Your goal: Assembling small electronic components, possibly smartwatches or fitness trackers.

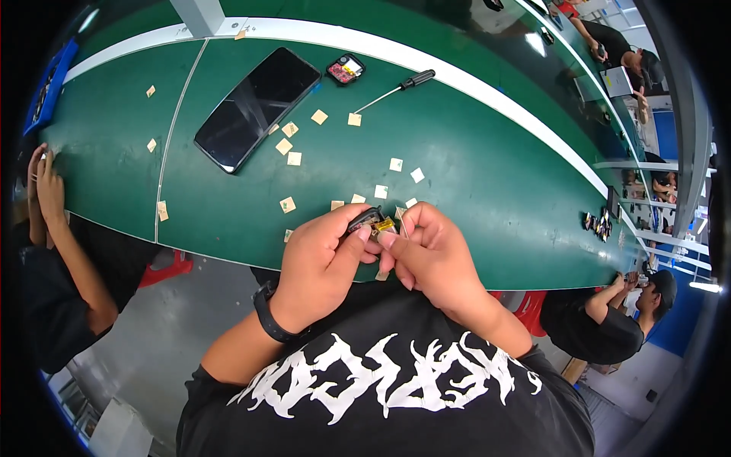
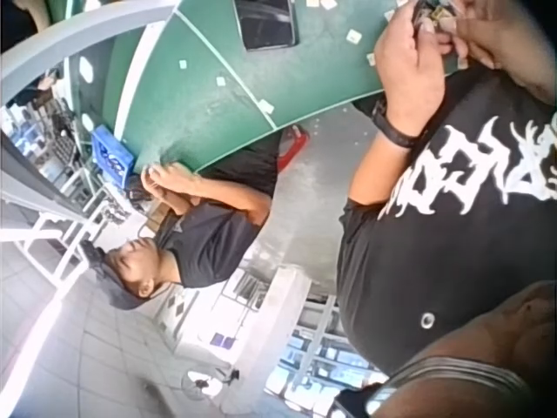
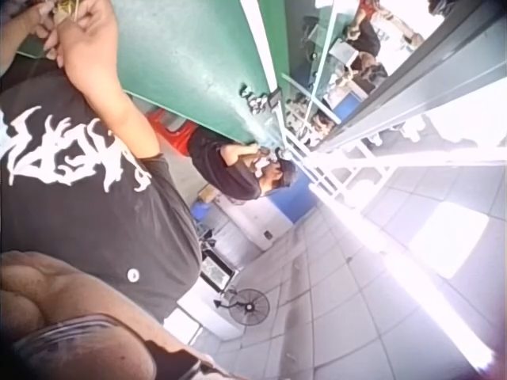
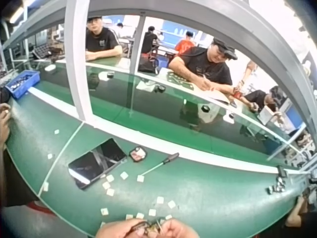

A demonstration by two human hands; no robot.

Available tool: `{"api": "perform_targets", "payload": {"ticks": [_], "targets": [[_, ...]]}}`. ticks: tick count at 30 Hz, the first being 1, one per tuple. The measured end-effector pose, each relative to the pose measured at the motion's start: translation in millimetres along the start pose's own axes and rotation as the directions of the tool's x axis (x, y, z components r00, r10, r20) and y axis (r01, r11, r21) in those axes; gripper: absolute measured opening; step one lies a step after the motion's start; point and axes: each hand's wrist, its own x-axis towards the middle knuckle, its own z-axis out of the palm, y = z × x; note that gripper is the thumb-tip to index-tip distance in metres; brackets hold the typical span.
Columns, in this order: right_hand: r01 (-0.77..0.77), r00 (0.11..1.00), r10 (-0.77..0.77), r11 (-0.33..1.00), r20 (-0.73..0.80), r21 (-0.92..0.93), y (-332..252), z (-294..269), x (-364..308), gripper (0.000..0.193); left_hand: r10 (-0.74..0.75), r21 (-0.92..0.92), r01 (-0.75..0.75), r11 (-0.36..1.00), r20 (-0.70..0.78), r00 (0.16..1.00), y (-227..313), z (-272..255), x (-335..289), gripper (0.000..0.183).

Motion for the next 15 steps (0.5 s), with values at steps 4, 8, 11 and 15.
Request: {"api": "perform_targets", "payload": {"ticks": [4, 8, 11, 15], "targets": [[0.222, 0.972, -0.230, 0.966, -0.048, -0.129, 17, 0, -5, 0.019, 0.046, -0.004, -0.047, 0.999, -0.037, 0.998, -5, 2, 0, 0.024], [0.295, 0.927, -0.345, 0.912, -0.145, -0.285, 18, -9, -6, 0.020, -0.073, -0.114, 0.065, 0.991, -0.060, 0.996, -2, 3, -2, 0.026], [0.295, 0.948, -0.309, 0.943, -0.074, -0.153, 16, -12, -7, 0.017, -0.081, -0.142, 0.073, 0.987, -0.051, 0.995, -2, 4, -1, 0.027], [0.273, 0.958, -0.282, 0.955, -0.061, -0.117, 16, -6, 5, 0.019, -0.060, -0.117, 0.054, 0.992, -0.051, 0.997, -4, 4, -2, 0.028]]}}
